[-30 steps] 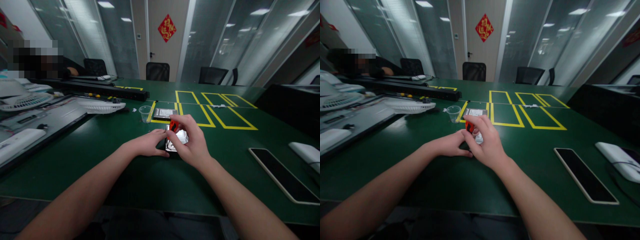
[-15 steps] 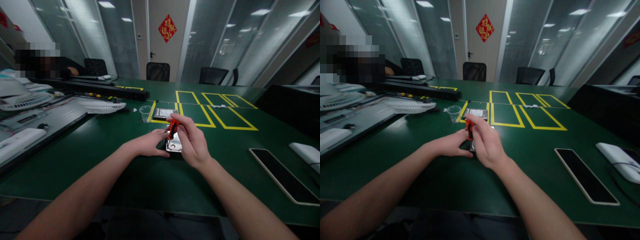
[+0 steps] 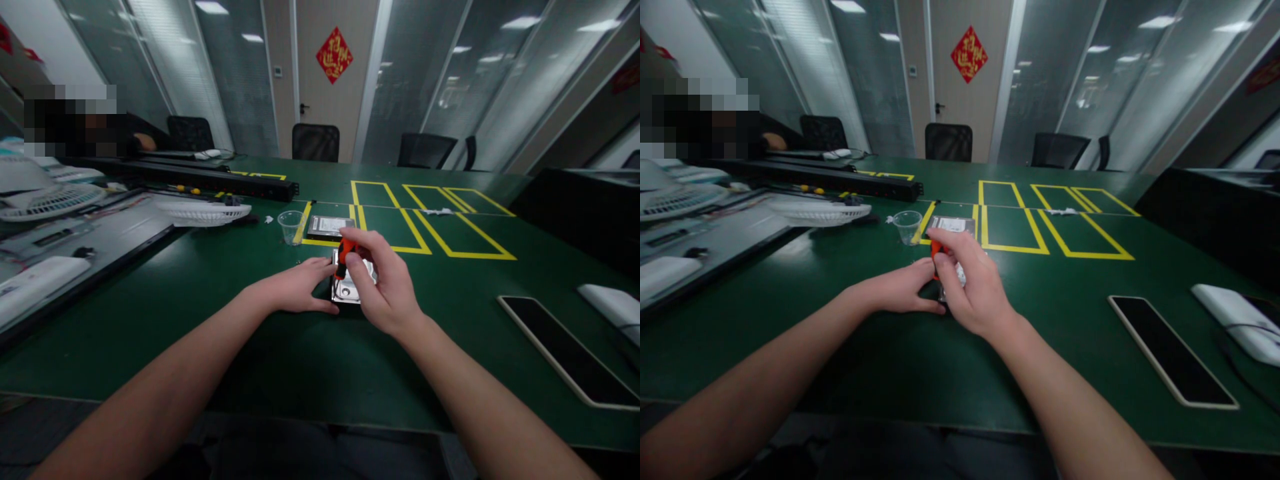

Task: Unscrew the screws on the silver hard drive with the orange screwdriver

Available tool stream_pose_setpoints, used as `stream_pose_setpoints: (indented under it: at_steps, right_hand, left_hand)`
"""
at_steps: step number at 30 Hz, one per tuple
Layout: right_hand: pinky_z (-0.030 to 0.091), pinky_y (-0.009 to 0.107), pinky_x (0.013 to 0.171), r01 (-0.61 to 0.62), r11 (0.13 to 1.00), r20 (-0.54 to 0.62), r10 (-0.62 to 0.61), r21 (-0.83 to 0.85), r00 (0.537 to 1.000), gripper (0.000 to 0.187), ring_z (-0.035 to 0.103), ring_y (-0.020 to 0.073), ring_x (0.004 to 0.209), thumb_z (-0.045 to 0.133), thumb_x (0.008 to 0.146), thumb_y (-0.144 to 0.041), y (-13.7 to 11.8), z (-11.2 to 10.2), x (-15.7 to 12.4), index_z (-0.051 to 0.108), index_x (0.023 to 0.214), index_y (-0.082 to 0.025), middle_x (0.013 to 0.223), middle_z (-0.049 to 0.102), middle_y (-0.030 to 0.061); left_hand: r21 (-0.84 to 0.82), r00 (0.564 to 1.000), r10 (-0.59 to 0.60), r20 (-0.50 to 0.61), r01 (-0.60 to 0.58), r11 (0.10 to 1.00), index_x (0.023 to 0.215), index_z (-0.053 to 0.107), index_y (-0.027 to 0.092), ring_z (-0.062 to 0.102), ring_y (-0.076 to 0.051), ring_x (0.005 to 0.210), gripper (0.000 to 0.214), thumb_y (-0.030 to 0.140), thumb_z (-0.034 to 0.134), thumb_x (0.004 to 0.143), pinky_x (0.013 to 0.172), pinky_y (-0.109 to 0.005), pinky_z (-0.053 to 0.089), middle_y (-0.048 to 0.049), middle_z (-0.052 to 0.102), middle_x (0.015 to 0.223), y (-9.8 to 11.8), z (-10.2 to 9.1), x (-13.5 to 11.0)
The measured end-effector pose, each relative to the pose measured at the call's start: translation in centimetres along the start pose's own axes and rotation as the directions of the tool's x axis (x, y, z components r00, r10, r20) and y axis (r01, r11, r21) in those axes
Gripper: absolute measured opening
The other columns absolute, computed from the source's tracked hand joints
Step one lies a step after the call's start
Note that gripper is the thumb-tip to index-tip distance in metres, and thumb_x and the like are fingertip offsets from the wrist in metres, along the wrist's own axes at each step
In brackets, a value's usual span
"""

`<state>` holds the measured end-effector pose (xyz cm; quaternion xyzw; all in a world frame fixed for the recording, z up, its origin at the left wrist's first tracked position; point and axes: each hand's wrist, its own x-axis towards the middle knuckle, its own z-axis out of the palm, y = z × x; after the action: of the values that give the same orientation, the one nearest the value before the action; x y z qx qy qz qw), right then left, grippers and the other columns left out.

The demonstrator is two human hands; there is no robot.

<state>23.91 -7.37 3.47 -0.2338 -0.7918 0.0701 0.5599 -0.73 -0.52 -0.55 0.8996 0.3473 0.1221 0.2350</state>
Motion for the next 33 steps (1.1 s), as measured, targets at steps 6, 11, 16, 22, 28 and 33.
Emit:
stream_pose_setpoints:
  at_steps: [6, 11, 16, 22, 28, 33]
  right_hand:
    - [0.074, 0.047, 0.096, 0.027, 0.999, -0.009, -0.028, -0.018, 1.000, 0.034, 0.084, 0.0281, 0.109, 0.066, 0.131, -0.028, -0.1, 0.0, 0.1, 0.077, 0.163, -0.030, 0.131, 0.087, 0.0093]
    - [0.073, 0.048, 0.095, 0.023, 1.000, -0.008, -0.023, -0.021, 1.000, 0.032, 0.082, 0.0281, 0.107, 0.069, 0.129, -0.027, -0.3, -0.1, 0.3, 0.077, 0.160, -0.030, 0.128, 0.086, 0.0089]
    - [0.074, 0.048, 0.095, -0.004, 1.000, -0.003, 0.004, -0.026, 1.000, 0.034, 0.082, 0.0283, 0.103, 0.071, 0.127, -0.029, -0.4, -0.1, 0.3, 0.079, 0.160, -0.030, 0.128, 0.087, 0.0090]
    - [0.078, 0.054, 0.111, -0.055, 0.998, 0.001, 0.055, 0.011, 0.998, 0.038, 0.091, 0.0329, 0.126, 0.061, 0.133, -0.035, -0.3, -0.1, 0.0, 0.078, 0.167, -0.031, 0.150, 0.091, 0.0129]
    - [0.078, 0.056, 0.118, -0.083, 0.996, -0.016, 0.084, 0.043, 0.996, 0.041, 0.092, 0.0333, 0.134, 0.057, 0.136, -0.036, 0.1, -0.1, -0.4, 0.078, 0.171, -0.033, 0.156, 0.092, 0.0128]
    - [0.079, 0.054, 0.113, -0.079, 0.996, -0.025, 0.080, 0.035, 0.996, 0.042, 0.093, 0.0330, 0.130, 0.054, 0.137, -0.036, 0.3, 0.0, -0.5, 0.079, 0.170, -0.034, 0.153, 0.093, 0.0118]
  left_hand:
    - [-0.006, 0.998, 0.052, -0.025, -0.052, 0.999, 0.181, 0.071, 0.029, 0.058, -0.052, 0.186, 0.096, 0.070, 0.107, 0.102, 0.153, -0.071, 0.051, -0.0195, 0.068, 0.194, -0.4, 0.2, 0.0]
    - [-0.021, 0.997, 0.067, -0.025, -0.068, 0.997, 0.176, 0.075, 0.030, 0.062, -0.050, 0.183, 0.088, 0.063, 0.107, 0.102, 0.152, -0.068, 0.053, -0.0172, 0.074, 0.187, 0.2, -0.1, -0.1]
    - [-0.008, 0.998, 0.051, -0.022, -0.051, 0.999, 0.179, 0.074, 0.027, 0.064, -0.050, 0.181, 0.092, 0.062, 0.109, 0.101, 0.153, -0.068, 0.052, -0.0190, 0.073, 0.188, 0.5, -0.2, 0.0]
    - [0.000, 0.999, 0.036, -0.007, -0.036, 0.999, 0.181, 0.070, 0.025, 0.056, -0.051, 0.188, 0.097, 0.065, 0.108, 0.101, 0.155, -0.068, 0.049, -0.0203, 0.067, 0.195, 0.6, -0.3, 0.1]
    - [0.023, 1.000, 0.001, 0.019, -0.002, 1.000, 0.174, 0.074, 0.025, 0.063, -0.050, 0.180, 0.090, 0.067, 0.107, 0.102, 0.149, -0.064, 0.055, -0.0189, 0.076, 0.180, 1.2, -0.7, 0.1]
    - [0.032, 1.000, 0.000, 0.024, -0.001, 0.999, 0.172, 0.075, 0.025, 0.063, -0.052, 0.178, 0.087, 0.067, 0.106, 0.102, 0.149, -0.066, 0.055, -0.0193, 0.077, 0.178, 1.2, -0.7, 0.1]
